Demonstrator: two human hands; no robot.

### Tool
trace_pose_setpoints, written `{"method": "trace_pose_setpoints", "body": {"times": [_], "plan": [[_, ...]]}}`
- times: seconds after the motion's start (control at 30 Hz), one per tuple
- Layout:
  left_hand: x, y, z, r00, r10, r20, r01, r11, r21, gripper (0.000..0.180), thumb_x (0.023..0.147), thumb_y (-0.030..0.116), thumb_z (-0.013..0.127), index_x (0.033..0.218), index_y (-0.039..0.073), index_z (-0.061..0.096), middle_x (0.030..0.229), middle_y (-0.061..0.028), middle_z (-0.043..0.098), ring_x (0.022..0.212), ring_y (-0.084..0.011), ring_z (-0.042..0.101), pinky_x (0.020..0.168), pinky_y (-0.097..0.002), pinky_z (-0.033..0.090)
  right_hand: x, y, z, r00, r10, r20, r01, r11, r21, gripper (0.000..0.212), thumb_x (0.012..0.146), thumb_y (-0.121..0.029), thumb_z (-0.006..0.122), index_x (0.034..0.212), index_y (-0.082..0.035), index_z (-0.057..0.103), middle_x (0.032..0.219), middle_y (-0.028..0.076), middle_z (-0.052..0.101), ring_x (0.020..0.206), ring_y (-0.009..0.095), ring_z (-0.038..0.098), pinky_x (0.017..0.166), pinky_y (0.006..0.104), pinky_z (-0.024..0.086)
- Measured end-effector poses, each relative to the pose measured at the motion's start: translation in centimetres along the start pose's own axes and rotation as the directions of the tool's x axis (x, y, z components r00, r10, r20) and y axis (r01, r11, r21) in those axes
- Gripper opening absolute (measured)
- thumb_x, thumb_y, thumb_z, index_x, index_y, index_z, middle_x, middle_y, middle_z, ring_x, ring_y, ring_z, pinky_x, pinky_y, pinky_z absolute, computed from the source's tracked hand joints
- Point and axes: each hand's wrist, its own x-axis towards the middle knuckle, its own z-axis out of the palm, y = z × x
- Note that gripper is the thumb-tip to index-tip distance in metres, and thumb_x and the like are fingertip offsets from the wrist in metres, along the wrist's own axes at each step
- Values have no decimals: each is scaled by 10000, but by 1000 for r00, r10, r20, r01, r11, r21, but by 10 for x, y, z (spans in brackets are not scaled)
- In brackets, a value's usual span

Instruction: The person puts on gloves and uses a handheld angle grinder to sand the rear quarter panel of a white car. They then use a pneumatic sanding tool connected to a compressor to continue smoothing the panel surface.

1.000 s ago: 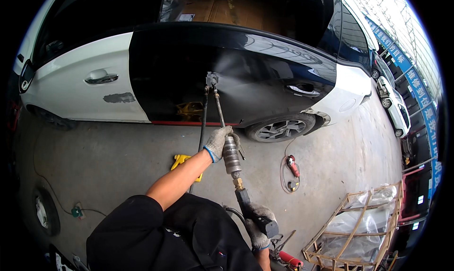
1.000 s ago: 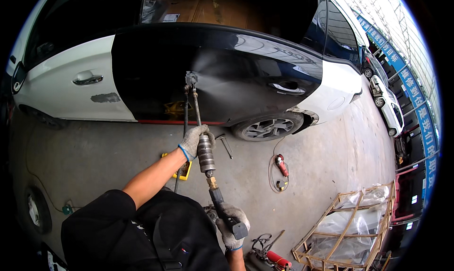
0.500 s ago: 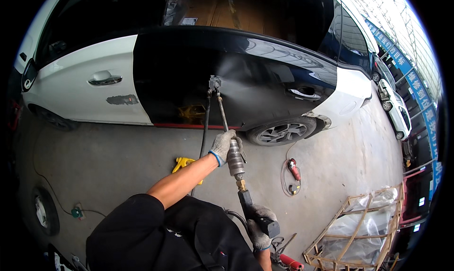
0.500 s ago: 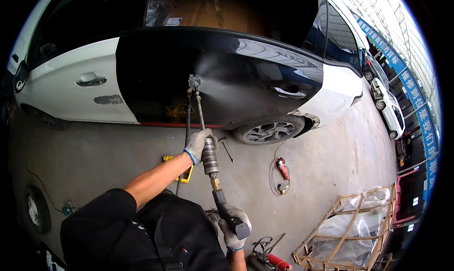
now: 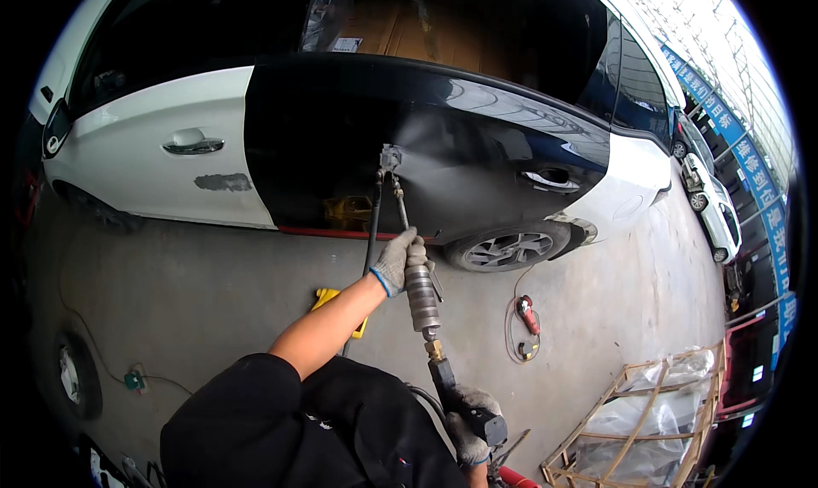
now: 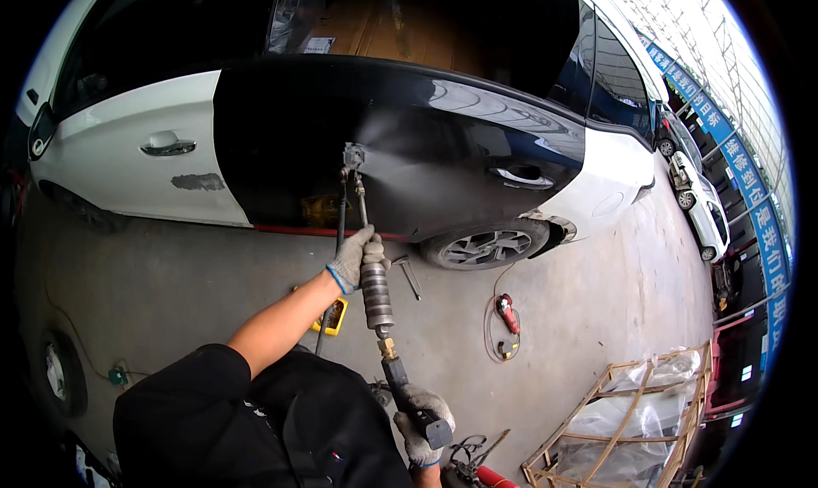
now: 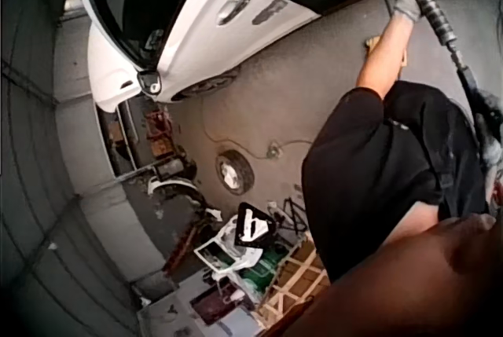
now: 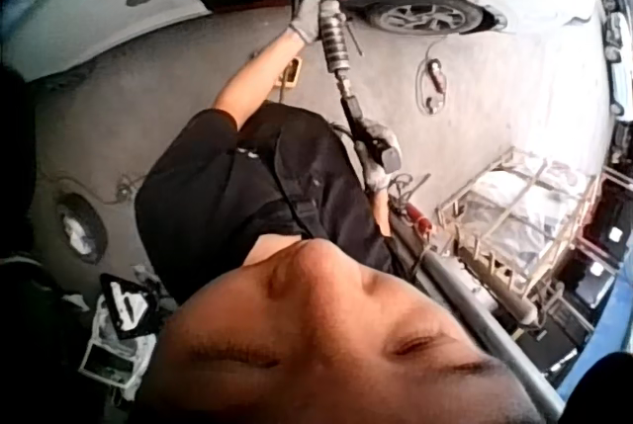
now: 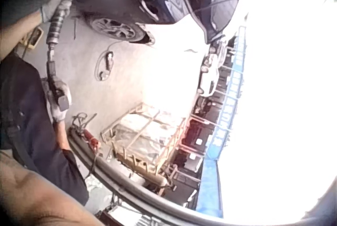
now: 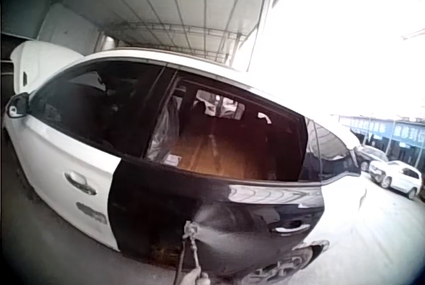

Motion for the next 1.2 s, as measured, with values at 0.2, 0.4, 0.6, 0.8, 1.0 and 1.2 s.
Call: {"method": "trace_pose_setpoints", "body": {"times": [0.2, 0.4, 0.6, 0.8, 1.0, 1.2], "plan": [[-30, -23, 28, 993, 60, -103, -50, 994, 94, 233, 992, 270, 503, 893, 60, 506, 756, -149, 648, 661, -319, 664, 620, -448, 585, -3, 7, 0, 999, -15, -43, 14, 1000, -19, 335, 654, 41, 749, 964, -17, 634, 1038, 172, 681, 976, 275, 663, 868, 395, 527], [-28, -14, 31, 992, 73, -103, -59, 989, 132, 221, 969, 268, 541, 838, 91, 522, 698, -80, 606, 638, -263, 637, 656, -456, 590, 3, 12, 4, 996, -76, -38, 77, 997, 21, 329, 658, 41, 755, 960, -18, 639, 1031, 167, 682, 979, 273, 664, 871, 389, 526], [-27, -14, 31, 991, 77, -108, -63, 990, 126, 233, 976, 273, 535, 863, 70, 518, 691, -119, 620, 618, -293, 647, 594, -457, 584, 7, 2, 7, 998, -49, -34, 51, 998, 42, 320, 666, 54, 746, 957, -16, 632, 1023, 163, 682, 987, 273, 661, 872, 391, 523], [-31, -13, 36, 989, 83, -119, -62, 984, 165, 212, 966, 257, 534, 840, 87, 529, 694, -78, 605, 636, -264, 641, 636, -465, 594, 6, 5, 8, 998, -61, -33, 64, 995, 73, 326, 665, 74, 742, 959, -16, 631, 1041, 162, 681, 997, 269, 655, 885, 392, 519], [-30, -12, 37, 987, 97, -124, -75, 982, 171, 232, 976, 284, 533, 843, 94, 524, 686, -83, 613, 600, -263, 640, 597, -453, 585, 4, 0, 11, 998, -21, -58, 26, 997, 77, 351, 665, 78, 754, 979, -18, 629, 1066, 170, 677, 1014, 272, 653, 890, 389, 522], [-26, -10, 39, 979, 152, -137, -125, 974, 188, 252, 989, 289, 515, 843, 84, 504, 681, -101, 608, 587, -252, 631, 564, -407, 570, 2, 0, 15, 997, -35, -70, 41, 996, 75, 365, 665, 70, 764, 994, -17, 631, 1091, 181, 674, 1033, 268, 650, 889, 385, 527]]}}
